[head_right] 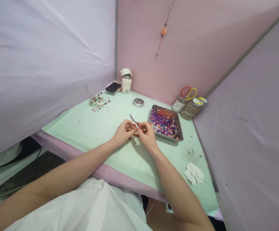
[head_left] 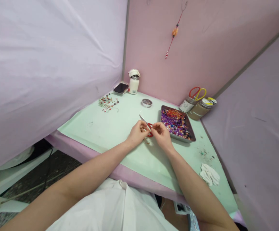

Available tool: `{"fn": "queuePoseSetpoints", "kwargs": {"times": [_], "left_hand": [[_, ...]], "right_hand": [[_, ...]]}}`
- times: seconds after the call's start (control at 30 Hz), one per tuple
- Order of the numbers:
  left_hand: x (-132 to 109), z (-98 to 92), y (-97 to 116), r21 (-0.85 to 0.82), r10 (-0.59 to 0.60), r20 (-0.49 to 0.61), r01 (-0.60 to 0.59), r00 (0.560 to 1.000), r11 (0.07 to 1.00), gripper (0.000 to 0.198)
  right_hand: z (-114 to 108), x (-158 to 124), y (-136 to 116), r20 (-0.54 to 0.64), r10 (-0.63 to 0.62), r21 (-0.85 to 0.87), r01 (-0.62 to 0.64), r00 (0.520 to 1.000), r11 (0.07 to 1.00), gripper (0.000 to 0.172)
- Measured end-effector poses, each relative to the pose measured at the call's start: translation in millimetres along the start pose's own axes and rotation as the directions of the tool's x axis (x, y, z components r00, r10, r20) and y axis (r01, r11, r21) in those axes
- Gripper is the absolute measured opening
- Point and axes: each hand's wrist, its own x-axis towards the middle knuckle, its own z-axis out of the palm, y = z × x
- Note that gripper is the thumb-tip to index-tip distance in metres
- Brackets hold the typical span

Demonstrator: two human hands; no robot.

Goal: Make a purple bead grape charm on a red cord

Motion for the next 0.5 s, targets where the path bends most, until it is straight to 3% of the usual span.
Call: {"fn": "queuePoseSetpoints", "kwargs": {"times": [0.1, 0.23, 0.5], "left_hand": [[-2.6, -1.4, -0.2, 0.164, 0.067, 0.022, -0.07, 0.997, 0.984, 0.025], [-3.4, -2.6, -1.9, 0.26, 0.109, 0.04, -0.116, 0.993, 0.959, 0.027], [-4.6, -1.6, 0.1, 0.357, 0.11, 0.045, -0.119, 0.993, 0.926, 0.027]], "right_hand": [[0.0, -2.1, -2.3, 0.028, -0.123, -0.195, 0.126, 0.992, 0.973, 0.012], [1.1, -4.1, -5.3, 0.07, -0.251, -0.371, 0.259, 0.965, 0.892, 0.008], [2.9, -4.7, -2.5, 0.042, -0.27, -0.526, 0.251, 0.962, 0.813, 0.017]]}}
